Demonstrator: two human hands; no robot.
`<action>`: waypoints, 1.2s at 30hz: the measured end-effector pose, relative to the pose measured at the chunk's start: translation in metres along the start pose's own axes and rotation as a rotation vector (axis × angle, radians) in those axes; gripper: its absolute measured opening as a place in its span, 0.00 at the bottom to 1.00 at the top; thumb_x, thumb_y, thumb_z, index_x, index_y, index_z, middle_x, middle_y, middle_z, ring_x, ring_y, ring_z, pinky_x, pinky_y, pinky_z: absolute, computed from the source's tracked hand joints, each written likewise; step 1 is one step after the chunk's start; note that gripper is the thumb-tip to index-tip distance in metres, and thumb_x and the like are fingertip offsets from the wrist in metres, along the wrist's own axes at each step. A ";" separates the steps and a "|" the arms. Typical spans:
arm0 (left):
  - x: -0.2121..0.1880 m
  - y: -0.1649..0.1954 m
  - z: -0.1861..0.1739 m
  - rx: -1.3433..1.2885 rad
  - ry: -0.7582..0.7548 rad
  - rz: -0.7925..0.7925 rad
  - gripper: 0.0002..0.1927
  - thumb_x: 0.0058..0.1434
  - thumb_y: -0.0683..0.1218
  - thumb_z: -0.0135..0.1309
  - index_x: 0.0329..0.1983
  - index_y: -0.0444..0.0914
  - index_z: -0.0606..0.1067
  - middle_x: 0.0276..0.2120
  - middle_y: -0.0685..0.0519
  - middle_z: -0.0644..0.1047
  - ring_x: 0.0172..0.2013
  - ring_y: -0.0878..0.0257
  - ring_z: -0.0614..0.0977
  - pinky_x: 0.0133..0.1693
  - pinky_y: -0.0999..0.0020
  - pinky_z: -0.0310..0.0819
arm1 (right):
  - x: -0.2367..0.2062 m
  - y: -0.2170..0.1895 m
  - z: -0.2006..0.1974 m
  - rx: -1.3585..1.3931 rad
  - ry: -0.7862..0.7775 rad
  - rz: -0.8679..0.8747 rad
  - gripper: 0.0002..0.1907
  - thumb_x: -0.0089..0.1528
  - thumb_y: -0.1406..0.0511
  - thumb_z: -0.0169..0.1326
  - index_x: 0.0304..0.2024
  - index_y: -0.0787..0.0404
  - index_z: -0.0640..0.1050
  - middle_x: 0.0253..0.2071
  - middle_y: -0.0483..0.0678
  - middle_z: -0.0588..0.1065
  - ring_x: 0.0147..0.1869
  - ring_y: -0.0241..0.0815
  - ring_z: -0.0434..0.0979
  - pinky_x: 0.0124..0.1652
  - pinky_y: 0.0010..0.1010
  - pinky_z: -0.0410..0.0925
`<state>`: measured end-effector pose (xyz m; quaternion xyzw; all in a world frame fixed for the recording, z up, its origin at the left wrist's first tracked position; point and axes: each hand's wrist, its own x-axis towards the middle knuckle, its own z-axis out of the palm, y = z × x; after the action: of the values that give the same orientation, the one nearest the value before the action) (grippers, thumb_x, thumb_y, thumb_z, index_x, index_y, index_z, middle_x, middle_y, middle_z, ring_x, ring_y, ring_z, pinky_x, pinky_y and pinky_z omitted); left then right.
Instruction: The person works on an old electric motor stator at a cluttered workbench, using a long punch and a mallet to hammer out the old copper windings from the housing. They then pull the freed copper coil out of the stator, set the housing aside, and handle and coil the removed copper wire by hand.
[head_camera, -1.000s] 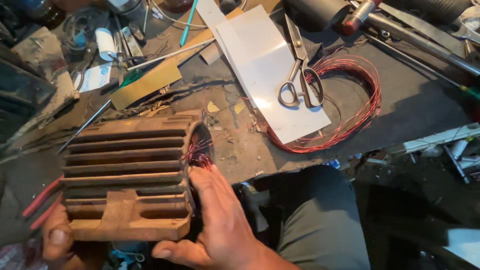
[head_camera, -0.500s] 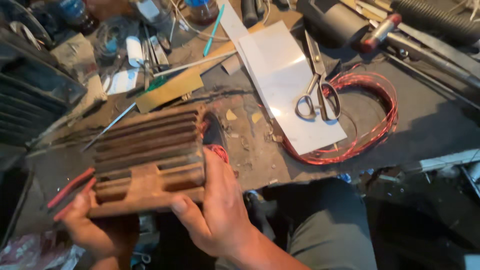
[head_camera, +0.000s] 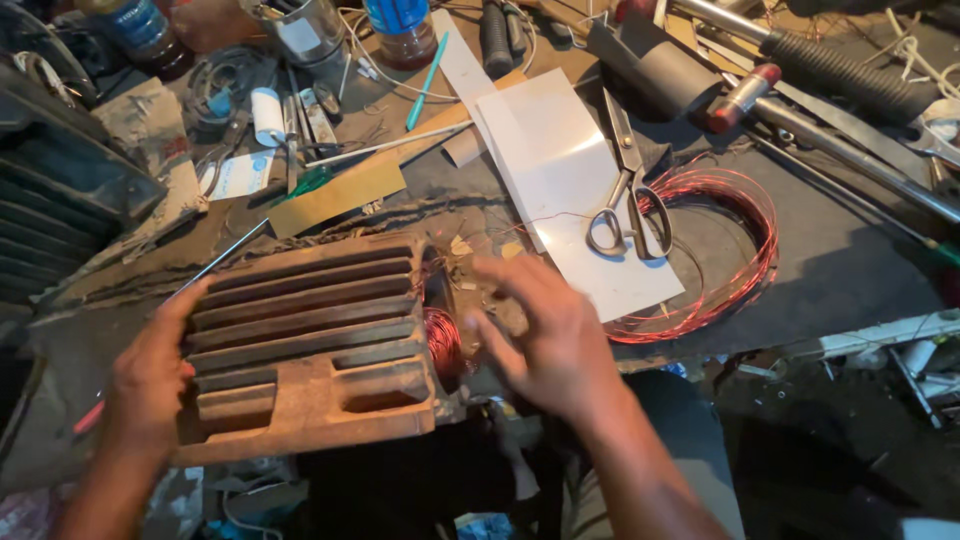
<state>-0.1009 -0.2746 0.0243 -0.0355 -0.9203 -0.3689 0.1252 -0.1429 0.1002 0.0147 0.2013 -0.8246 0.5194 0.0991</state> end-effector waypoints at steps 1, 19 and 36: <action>0.009 0.004 -0.005 0.136 -0.033 0.016 0.34 0.60 0.35 0.46 0.73 0.38 0.63 0.56 0.39 0.75 0.55 0.48 0.78 0.56 0.57 0.70 | 0.013 0.001 -0.002 -0.145 0.024 -0.120 0.29 0.56 0.56 0.66 0.57 0.58 0.76 0.55 0.52 0.77 0.53 0.53 0.82 0.47 0.38 0.74; 0.081 0.034 -0.018 0.411 -0.317 0.207 0.24 0.52 0.50 0.59 0.55 0.48 0.76 0.43 0.49 0.83 0.44 0.48 0.83 0.44 0.56 0.76 | 0.108 -0.022 0.006 -0.590 -0.451 -0.352 0.28 0.44 0.62 0.68 0.45 0.57 0.72 0.39 0.47 0.77 0.46 0.56 0.78 0.40 0.45 0.70; 0.071 0.038 -0.029 0.414 -0.072 0.634 0.18 0.59 0.44 0.53 0.53 0.40 0.79 0.43 0.48 0.83 0.36 0.50 0.85 0.37 0.56 0.80 | 0.096 -0.038 0.019 -0.560 -0.295 -0.494 0.26 0.52 0.68 0.61 0.55 0.56 0.77 0.48 0.49 0.81 0.48 0.53 0.82 0.46 0.37 0.74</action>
<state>-0.1573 -0.2688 0.0876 -0.3055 -0.9224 -0.1165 0.2055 -0.2113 0.0469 0.0733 0.4309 -0.8665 0.2005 0.1526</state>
